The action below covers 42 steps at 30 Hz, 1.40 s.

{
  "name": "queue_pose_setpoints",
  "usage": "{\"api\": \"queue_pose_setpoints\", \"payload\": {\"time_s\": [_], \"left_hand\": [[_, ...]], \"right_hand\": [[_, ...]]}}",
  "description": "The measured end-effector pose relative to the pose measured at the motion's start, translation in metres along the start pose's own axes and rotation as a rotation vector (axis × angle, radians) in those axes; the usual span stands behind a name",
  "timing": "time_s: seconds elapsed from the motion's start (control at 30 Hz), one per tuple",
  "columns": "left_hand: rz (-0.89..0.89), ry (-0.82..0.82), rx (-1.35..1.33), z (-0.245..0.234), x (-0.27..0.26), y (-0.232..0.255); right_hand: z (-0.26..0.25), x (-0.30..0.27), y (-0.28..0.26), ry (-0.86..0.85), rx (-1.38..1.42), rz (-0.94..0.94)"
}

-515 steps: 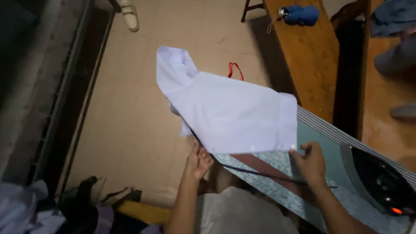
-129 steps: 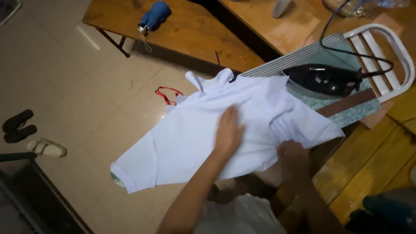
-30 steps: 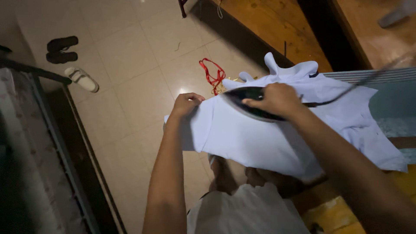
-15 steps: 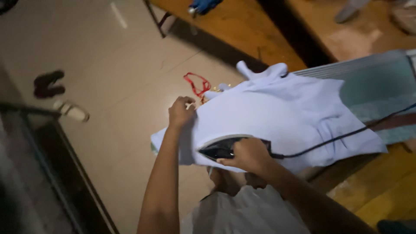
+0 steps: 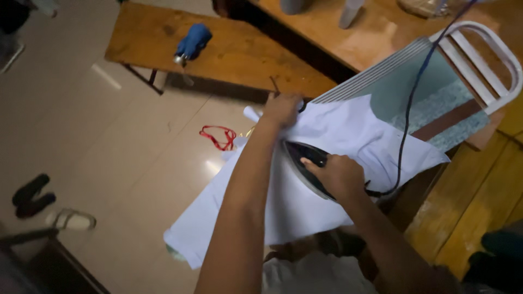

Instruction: The person irons a white shirt on an ironing board. They repeatedly smooth the fabric with their hands and move the iron over the sleeves, shoulders, and body of the shirt to remove wrinkles.

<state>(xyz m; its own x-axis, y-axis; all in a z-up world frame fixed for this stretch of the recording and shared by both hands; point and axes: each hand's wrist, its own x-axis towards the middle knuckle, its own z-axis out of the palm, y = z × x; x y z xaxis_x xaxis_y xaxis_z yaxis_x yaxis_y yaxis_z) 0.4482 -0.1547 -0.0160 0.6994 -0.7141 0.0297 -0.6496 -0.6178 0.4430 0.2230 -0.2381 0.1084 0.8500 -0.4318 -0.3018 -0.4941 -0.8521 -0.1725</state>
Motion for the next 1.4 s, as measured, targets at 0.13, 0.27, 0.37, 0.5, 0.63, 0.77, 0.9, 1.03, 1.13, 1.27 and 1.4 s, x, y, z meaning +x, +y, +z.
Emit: {"api": "queue_pose_setpoints", "payload": {"time_s": [0.13, 0.27, 0.37, 0.5, 0.63, 0.77, 0.9, 1.03, 1.13, 1.27, 1.4], "left_hand": [[0.014, -0.185, 0.102, 0.009, 0.021, 0.005], [0.118, -0.081, 0.03, -0.001, 0.029, 0.002], [0.044, -0.099, -0.228, -0.018, 0.029, -0.004], [0.051, -0.013, -0.418, -0.044, 0.023, -0.013], [0.029, 0.022, -0.404, -0.06, 0.01, -0.008], [-0.008, 0.031, -0.379, -0.064, 0.001, -0.007], [-0.018, 0.08, -0.385, -0.056, 0.001, -0.009], [0.068, 0.113, -0.348, -0.045, 0.006, -0.011], [0.092, 0.148, -0.35, -0.044, 0.005, -0.011], [0.078, 0.146, -0.293, -0.045, 0.004, -0.01], [0.075, 0.144, -0.157, -0.046, 0.002, -0.009]], "right_hand": [[-0.01, 0.005, 0.008, -0.016, 0.03, 0.127], [-0.012, 0.005, 0.008, -0.03, 0.065, 0.15], [-0.014, 0.008, 0.006, -0.012, 0.061, 0.168], [-0.015, 0.018, -0.002, 0.005, 0.064, 0.227], [-0.012, 0.044, -0.014, 0.059, 0.107, 0.183], [-0.01, 0.067, -0.028, 0.076, 0.144, 0.121], [-0.01, 0.067, -0.028, 0.042, 0.124, 0.169], [-0.005, 0.047, -0.006, 0.069, 0.168, 0.201], [-0.001, 0.026, 0.019, 0.055, 0.147, 0.235], [0.001, 0.001, 0.038, 0.031, 0.196, 0.285], [0.001, 0.009, 0.035, 0.053, 0.149, 0.28]]}}
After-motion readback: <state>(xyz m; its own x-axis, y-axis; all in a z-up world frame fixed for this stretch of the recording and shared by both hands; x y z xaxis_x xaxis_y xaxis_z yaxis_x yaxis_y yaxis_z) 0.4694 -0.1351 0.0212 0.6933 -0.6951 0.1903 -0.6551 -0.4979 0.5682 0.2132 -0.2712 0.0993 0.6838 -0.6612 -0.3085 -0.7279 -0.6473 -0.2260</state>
